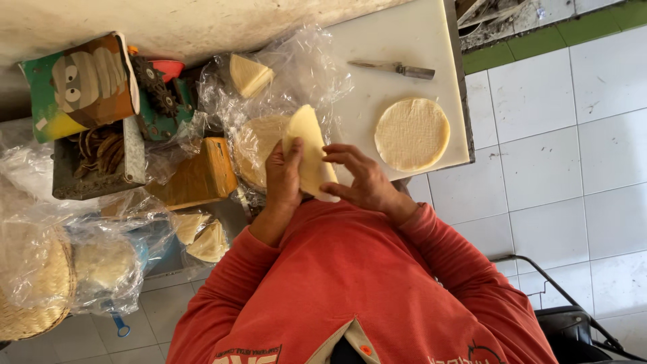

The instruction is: The person peels circular flatbreads one at a time from a stack and folds them into triangles on a white cutting board.

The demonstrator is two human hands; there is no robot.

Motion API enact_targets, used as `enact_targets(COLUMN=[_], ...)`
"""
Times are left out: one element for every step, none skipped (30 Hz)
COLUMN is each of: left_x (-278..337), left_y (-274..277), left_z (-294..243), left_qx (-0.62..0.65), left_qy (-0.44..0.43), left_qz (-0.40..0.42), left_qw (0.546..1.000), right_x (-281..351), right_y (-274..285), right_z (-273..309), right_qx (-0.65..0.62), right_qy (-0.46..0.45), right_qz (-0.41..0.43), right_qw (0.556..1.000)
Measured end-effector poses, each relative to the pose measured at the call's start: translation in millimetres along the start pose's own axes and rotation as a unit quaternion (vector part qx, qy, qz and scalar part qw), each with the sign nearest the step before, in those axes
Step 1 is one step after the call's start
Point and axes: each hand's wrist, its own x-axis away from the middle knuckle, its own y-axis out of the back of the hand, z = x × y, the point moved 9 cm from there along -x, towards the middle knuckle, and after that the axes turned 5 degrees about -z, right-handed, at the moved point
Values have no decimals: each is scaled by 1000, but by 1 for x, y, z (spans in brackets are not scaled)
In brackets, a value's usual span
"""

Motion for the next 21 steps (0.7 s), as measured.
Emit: enact_targets(left_x=[3, 5, 7, 9, 11, 14, 16, 19, 23, 26, 28, 28, 29, 30, 30, 30, 30, 30, 29, 28, 28], left_y=[-7, -12, -14, -16, -17, -18, -18, -17, -18, -19, -22, -24, -26, -29, -31, -34, -36, -35, -34, -33, -33], left_z=[1, 0, -1, -1, 0, 0, 0, 0, 0, -2, -3, -5, -6, -7, -8, -9, -10, -9, -8, -7, -9], left_qx=[18, 37, 29, 20, 12, 15, 17, 18, 29, 40, 50, 61, 72, 83, 85, 86, 88, 66, 44, 22, 5], left_qy=[2, 3, 7, 11, 15, 17, 19, 21, 24, 25, 27, 28, 28, 31, 26, 21, 16, 16, 15, 15, -3], left_qz=[15, 30, 44, 58, 71, 85, 98, 112, 122, 133, 145, 151, 157, 162, 171, 181, 190, 185, 179, 174, 176], left_qw=[1000, 999, 999, 998, 997, 996, 995, 993, 992, 990, 988, 986, 985, 983, 981, 980, 978, 980, 983, 984, 984], right_x=[-7, -12, -16, -17, -18, -17, -15, -12, -9, -9, -9, -9, -10, -10, -10, -12, -13, -13, -13, -14, -14], right_y=[-1, -2, -2, 0, 4, 8, 8, 8, 9, 9, 11, 12, 12, 13, 13, 13, 14, 14, 13, 12, 11], right_z=[10, 16, 20, 22, 22, 21, 17, 13, 9, 10, 11, 11, 11, 10, 10, 12, 13, 16, 14, 12, 10], right_qx=[-11, -22, -34, -42, -50, -58, -52, -46, -40, -54, -68, -83, -79, -75, -71, -56, -42, -27, -48, -68, -89], right_qy=[-11, -21, -32, -35, -37, -41, -62, -84, -105, -99, -93, -88, -87, -89, -90, -78, -67, -57, -75, -92, -110], right_qz=[-4, -7, -10, -21, -32, -43, -40, -38, -36, -34, -33, -32, -27, -22, -17, -18, -20, -21, -21, -22, -22], right_qw=[1000, 999, 999, 998, 998, 997, 996, 995, 993, 993, 993, 992, 993, 993, 993, 995, 997, 998, 996, 993, 990])
